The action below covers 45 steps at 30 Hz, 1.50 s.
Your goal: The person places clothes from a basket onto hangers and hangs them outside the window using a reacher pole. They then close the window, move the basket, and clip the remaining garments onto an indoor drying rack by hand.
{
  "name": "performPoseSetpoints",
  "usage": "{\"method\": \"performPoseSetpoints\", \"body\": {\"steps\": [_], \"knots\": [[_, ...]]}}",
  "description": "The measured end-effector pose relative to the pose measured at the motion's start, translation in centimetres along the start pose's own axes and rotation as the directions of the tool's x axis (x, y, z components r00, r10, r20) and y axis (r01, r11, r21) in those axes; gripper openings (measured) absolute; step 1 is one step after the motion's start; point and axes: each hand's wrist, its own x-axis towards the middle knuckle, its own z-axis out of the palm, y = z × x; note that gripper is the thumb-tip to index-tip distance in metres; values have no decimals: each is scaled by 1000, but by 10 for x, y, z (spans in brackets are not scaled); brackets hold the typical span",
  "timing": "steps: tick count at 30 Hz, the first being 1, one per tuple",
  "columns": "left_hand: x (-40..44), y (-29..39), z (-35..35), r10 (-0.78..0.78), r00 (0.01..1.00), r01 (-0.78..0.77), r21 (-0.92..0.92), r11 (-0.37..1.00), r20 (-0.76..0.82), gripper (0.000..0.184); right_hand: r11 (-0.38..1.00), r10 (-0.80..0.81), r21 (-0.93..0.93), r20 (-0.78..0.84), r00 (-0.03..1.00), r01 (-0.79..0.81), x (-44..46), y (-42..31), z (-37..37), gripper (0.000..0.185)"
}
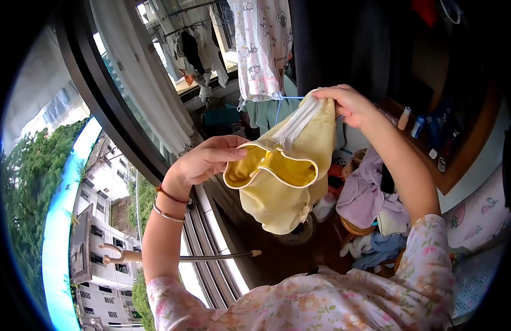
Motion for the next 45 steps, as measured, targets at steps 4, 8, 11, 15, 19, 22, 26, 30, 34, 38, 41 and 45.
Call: {"method": "performPoseSetpoints", "body": {"steps": [4,8,11,15,19,22,26,30,34,38,41,45], "knots": [[7,6,2,156,959,-181,-89,980,-235,28,1000,-12,10,38,999,12,7,-4,-6,20],[7,29,13,166,932,-86,250,964,-323,31,995,22,97,-15,1000,-20,21,3,-7,13],[8,26,6,91,913,305,814,495,-397,29,996,-8,89,14,1000,7,12,-9,-4,14],[7,3,-21,395,804,-97,557,825,-445,30,1000,-21,-2,28,999,21,23,-11,-8,16],[23,38,1,305,776,-385,-31,922,-553,28,988,52,-148,121,991,-34,28,6,-1,32],[48,69,-7,312,742,-444,-86,892,-594,27,967,89,-250,157,984,-47,21,22,-6,38],[69,103,-20,278,670,-441,-68,895,-688,22,933,-25,-344,229,973,105,-35,40,-25,25],[69,113,-25,294,679,-390,9,921,-673,20,958,-132,-257,-14,991,124,-127,66,-63,23],[61,115,-37,335,702,-464,-47,885,-628,16,947,-318,-41,-246,916,317,-227,125,-137,31],[49,136,-48,334,771,-433,-62,899,-542,18,959,-230,134,-139,963,248,-262,143,-103,51],[42,158,-57,426,778,-453,58,890,-461,20,984,-173,15,-105,979,176,-241,165,-75,58],[41,188,-15,445,635,-540,48,840,-631,23,932,-336,-3,-379,862,361,-227,219,-46,37]]}}
